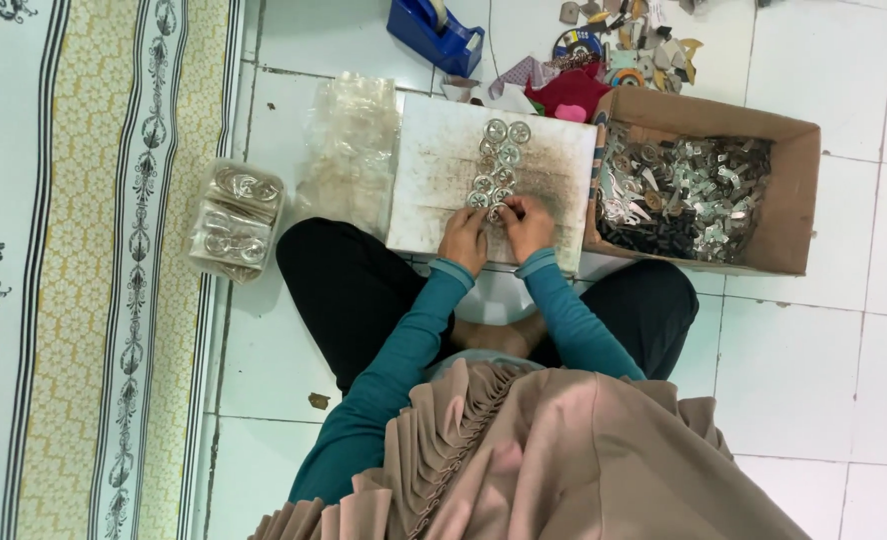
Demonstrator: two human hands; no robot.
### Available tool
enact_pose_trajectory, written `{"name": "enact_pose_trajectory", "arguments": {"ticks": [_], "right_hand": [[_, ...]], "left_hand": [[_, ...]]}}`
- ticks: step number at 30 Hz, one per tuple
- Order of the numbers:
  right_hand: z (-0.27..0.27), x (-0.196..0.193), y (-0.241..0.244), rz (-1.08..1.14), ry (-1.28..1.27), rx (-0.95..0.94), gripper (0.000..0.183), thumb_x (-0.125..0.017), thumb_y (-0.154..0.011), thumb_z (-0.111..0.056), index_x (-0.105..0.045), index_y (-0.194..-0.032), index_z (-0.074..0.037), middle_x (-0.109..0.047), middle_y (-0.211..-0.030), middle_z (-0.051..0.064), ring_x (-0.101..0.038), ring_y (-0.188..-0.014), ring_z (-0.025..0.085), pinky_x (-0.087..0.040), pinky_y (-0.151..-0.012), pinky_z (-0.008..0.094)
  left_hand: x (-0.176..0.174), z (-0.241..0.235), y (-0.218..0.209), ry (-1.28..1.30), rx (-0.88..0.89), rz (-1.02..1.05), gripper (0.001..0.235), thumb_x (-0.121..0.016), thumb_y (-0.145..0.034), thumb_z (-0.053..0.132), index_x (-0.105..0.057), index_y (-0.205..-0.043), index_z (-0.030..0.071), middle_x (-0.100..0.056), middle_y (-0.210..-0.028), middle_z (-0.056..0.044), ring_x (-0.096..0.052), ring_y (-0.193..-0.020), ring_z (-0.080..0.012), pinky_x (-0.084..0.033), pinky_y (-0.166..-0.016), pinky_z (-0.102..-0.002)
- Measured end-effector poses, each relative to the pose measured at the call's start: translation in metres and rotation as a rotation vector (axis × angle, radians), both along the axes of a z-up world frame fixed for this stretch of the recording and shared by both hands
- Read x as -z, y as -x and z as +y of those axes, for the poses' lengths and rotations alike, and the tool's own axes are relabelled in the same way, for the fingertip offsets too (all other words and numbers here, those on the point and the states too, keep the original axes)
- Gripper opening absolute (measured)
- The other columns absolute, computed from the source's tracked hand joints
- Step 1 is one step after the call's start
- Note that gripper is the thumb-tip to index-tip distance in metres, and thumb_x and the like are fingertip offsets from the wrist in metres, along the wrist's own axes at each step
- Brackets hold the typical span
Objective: Packaging small metal pieces from a cardboard box into individual plastic bags while sitting on the floor.
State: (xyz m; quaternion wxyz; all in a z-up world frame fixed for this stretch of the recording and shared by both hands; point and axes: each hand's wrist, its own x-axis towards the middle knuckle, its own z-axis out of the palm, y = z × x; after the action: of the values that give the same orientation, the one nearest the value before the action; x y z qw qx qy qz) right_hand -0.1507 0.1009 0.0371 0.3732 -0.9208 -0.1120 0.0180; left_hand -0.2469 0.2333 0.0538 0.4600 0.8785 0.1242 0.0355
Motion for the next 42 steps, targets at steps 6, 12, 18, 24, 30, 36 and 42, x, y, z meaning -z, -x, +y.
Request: {"name": "enact_pose_trajectory", "arguments": {"ticks": [6, 12, 18, 24, 30, 36, 42], "right_hand": [[0.004, -0.01, 0.003, 0.031, 0.057, 0.028, 0.017, -0.081, -0.09, -0.028, -0.077, -0.105, -0.021, -0.071, -0.091, 0.004, -0.071, -0.094, 0.032, -0.057, -0.084, 0.047], [0.004, -0.007, 0.004, 0.021, -0.045, 0.08, 0.018, -0.082, -0.089, -0.024, -0.073, -0.104, -0.021, -0.069, -0.091, 0.005, -0.071, -0.095, 0.03, -0.056, -0.085, 0.046], [-0.003, -0.035, -0.035, -0.072, -0.052, -0.035, 0.041, -0.075, -0.093, -0.012, -0.067, -0.133, -0.019, -0.063, -0.119, 0.012, -0.063, -0.116, 0.037, -0.054, -0.099, 0.049], [0.01, -0.028, -0.103, 0.334, 0.242, -0.131, 0.098, -0.058, -0.081, 0.008, -0.023, -0.167, -0.023, -0.041, -0.141, 0.015, -0.053, -0.132, 0.038, -0.051, -0.113, 0.047], [0.024, -0.054, -0.111, 0.405, 0.443, -0.177, 0.092, -0.056, -0.087, -0.003, -0.021, -0.167, -0.029, -0.04, -0.138, 0.013, -0.054, -0.13, 0.035, -0.054, -0.104, 0.049], [0.021, -0.064, -0.095, 0.359, 0.401, -0.182, 0.077, -0.069, -0.095, -0.037, -0.032, -0.163, -0.033, -0.041, -0.136, 0.009, -0.049, -0.132, 0.032, -0.049, -0.107, 0.052], [0.017, -0.054, -0.085, 0.164, 0.206, -0.051, 0.075, -0.057, -0.089, 0.002, -0.043, -0.157, -0.026, -0.049, -0.125, 0.016, -0.06, -0.12, 0.043, -0.052, -0.104, 0.054]], "left_hand": [[-0.003, 0.002, 0.002, 0.016, 0.029, 0.008, 0.039, -0.052, -0.104, 0.005, -0.059, -0.142, 0.009, -0.055, -0.135, -0.015, -0.053, -0.13, -0.0392, -0.051, -0.11, -0.048], [0.008, 0.0, 0.003, 0.09, 0.009, -0.007, 0.035, -0.05, -0.105, 0.008, -0.065, -0.136, 0.018, -0.059, -0.129, -0.007, -0.056, -0.128, -0.0332, -0.052, -0.109, -0.045], [-0.005, 0.022, -0.025, -0.146, -0.055, -0.219, 0.029, -0.059, -0.102, 0.008, -0.067, -0.129, 0.013, -0.056, -0.132, -0.014, -0.053, -0.13, -0.0378, -0.046, -0.112, -0.051], [0.038, 0.04, -0.033, -0.02, -0.045, -0.276, 0.033, -0.063, -0.096, 0.006, -0.068, -0.129, 0.006, -0.058, -0.132, -0.02, -0.054, -0.129, -0.0444, -0.042, -0.114, -0.054], [0.059, 0.049, -0.029, 0.1, -0.039, -0.262, 0.037, -0.062, -0.094, -0.001, -0.072, -0.126, 0.014, -0.059, -0.134, -0.015, -0.055, -0.13, -0.0429, -0.046, -0.112, -0.053], [0.052, 0.047, -0.028, 0.139, -0.068, -0.235, 0.041, -0.061, -0.094, -0.003, -0.074, -0.126, 0.019, -0.059, -0.136, -0.011, -0.055, -0.132, -0.0394, -0.049, -0.111, -0.05], [0.032, 0.049, -0.028, 0.236, -0.075, -0.18, 0.036, -0.057, -0.098, -0.001, -0.073, -0.126, 0.015, -0.058, -0.138, -0.016, -0.053, -0.133, -0.0429, -0.047, -0.113, -0.054]]}}
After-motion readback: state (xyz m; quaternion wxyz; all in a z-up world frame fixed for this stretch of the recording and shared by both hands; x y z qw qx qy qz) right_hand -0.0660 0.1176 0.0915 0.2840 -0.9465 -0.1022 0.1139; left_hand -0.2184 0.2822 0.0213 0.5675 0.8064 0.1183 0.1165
